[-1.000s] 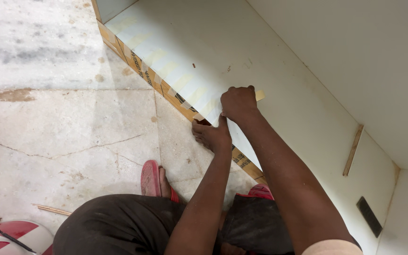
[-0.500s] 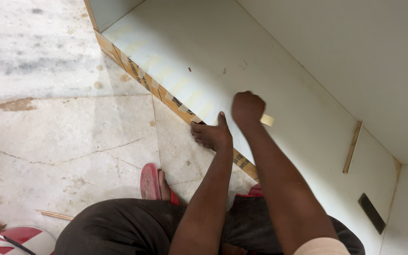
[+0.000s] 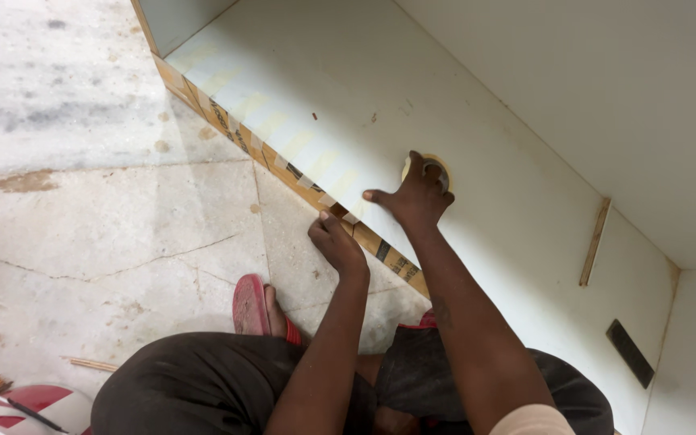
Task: The person sits on the floor and applies masking tape to the edges of a white wooden cabinet. They repeatedly tear off pieces of tape and press them onto the furniture's surface.
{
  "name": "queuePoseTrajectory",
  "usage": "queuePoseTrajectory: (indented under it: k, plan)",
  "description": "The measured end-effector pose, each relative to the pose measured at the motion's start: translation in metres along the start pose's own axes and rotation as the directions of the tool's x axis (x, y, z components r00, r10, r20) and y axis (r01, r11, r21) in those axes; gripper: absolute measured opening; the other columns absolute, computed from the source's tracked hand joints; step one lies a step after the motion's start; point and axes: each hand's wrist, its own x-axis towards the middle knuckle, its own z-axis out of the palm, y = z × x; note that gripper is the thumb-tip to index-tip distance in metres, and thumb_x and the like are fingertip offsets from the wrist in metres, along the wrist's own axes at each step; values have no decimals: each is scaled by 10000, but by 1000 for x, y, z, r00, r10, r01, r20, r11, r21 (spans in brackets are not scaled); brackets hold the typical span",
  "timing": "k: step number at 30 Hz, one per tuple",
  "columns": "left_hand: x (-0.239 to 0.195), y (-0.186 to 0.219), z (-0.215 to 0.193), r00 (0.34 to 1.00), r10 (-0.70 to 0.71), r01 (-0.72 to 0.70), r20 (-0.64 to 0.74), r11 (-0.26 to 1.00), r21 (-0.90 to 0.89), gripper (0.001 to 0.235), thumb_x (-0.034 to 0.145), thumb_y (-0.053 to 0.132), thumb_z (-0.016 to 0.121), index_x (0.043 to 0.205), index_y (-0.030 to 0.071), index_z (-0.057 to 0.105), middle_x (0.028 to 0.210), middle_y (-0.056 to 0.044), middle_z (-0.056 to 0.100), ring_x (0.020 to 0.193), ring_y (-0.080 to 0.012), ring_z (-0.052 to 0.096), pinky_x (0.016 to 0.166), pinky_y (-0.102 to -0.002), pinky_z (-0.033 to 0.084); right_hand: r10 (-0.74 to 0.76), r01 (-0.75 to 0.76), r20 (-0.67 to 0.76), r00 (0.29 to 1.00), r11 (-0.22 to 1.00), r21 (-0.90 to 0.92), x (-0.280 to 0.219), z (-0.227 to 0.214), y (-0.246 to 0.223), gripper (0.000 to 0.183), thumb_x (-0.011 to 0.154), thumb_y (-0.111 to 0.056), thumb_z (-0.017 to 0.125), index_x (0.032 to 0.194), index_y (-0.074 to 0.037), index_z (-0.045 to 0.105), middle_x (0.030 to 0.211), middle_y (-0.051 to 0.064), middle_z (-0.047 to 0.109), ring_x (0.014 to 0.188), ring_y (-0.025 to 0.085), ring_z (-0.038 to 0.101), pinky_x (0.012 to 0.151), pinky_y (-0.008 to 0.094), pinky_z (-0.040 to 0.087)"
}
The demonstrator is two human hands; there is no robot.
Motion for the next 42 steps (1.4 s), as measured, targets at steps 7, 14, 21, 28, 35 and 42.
queuePoseTrajectory:
  k: [7,14,21,28,35,42]
  plan:
    - [-17,-29,-5,984,25,-23,178,1000,-17,462,1028,492,569,1006,45,458,852,-68,560,733,-147,541,657,-302,496,74,-70,-42,996,994,87,16,16,11,1022,704,-621,853,1522,-213,395,1313,124,658,1238,298,618,957,565,446]
    - [-11,-18,-8,893,-348,409,284,892,-192,403,1027,486,534,965,91,478,636,1,484,486,-104,447,435,-282,426,6,53,-138,990,905,422,15,7,79,665,938,-389,729,1483,-183,409,1280,163,662,1039,288,703,915,439,539]
    - [4,-13,-7,854,-409,495,321,829,-259,424,1058,473,491,911,76,520,608,-13,475,483,-135,436,439,-297,421,-29,57,-50,998,468,882,-41,-60,153,560,1007,-162,641,1471,-2,370,1052,114,671,966,176,684,847,338,576]
    - [-17,-36,-15,942,-207,235,264,968,-82,258,1082,304,447,965,76,479,752,-55,571,559,-141,560,520,-298,498,52,-71,62,997,211,975,-99,-68,187,500,1013,-134,493,1490,-10,412,997,102,688,868,169,679,832,350,574]
    - [-33,-16,-28,959,101,-121,266,991,62,118,988,55,479,1081,39,551,888,-61,604,728,-107,589,620,-273,555,-58,64,-53,997,194,979,-96,-74,189,484,1013,-104,542,1468,4,417,989,128,693,905,180,687,838,339,534]
    - [-55,42,-28,884,275,-320,379,945,62,128,1052,127,538,1112,35,605,878,-77,615,753,-118,583,678,-294,531,-10,138,-138,990,140,980,-112,-96,183,472,980,-42,505,1440,6,413,996,135,685,848,204,697,830,391,588]
